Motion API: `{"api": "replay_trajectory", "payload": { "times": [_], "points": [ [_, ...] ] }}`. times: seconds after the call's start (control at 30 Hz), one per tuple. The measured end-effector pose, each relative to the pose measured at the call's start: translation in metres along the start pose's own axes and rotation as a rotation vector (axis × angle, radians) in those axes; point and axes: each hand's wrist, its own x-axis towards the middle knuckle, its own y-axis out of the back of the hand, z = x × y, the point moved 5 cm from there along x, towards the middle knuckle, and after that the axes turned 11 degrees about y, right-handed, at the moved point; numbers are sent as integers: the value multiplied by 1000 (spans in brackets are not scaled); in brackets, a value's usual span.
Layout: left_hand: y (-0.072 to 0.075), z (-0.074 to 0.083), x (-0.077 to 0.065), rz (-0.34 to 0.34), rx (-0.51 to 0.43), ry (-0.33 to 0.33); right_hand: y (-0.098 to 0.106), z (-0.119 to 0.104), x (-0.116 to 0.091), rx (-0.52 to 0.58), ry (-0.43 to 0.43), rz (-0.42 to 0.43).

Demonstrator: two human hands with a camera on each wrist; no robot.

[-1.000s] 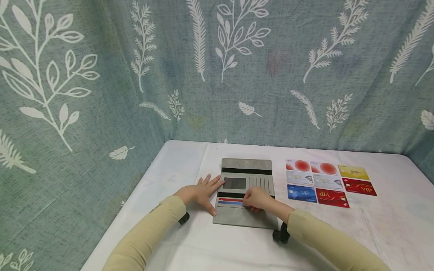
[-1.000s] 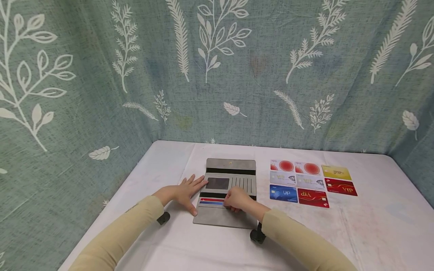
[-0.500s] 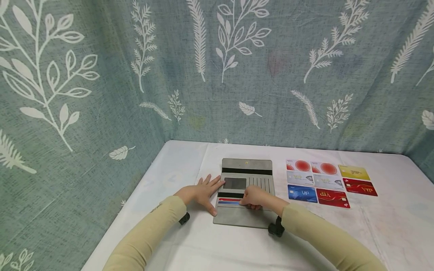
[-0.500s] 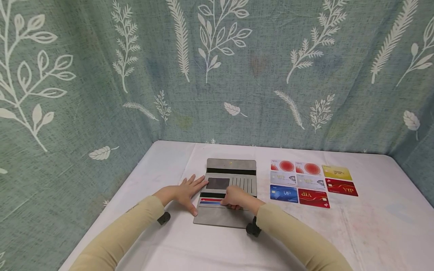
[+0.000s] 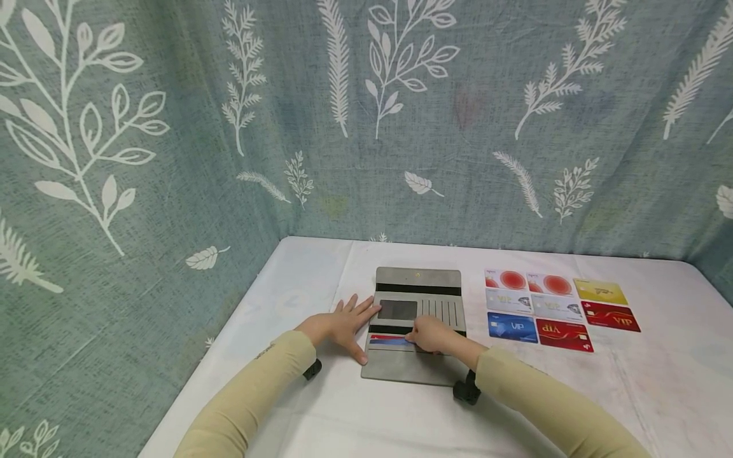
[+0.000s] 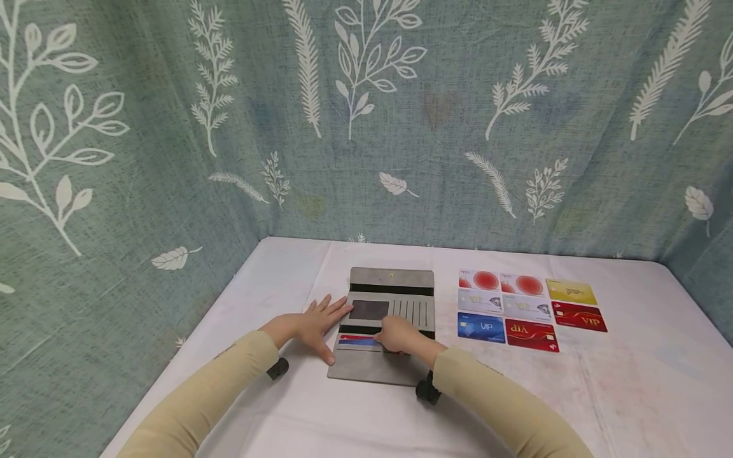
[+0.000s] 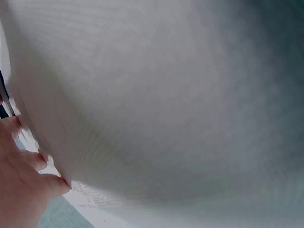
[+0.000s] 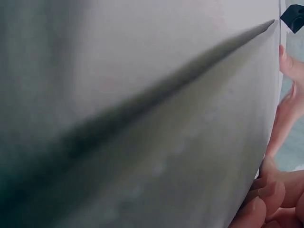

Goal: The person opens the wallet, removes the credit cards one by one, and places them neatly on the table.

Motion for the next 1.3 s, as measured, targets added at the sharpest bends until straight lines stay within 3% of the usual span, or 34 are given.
{"api": "replay_trajectory", "payload": {
  "times": [0.73,1.3],
  "points": [
    [0,2,0,-4,9,5,0,15,8,195,-77,28],
    [1,2,-1,1,4,14,2,23,2,497,-125,128]
  ]
}}
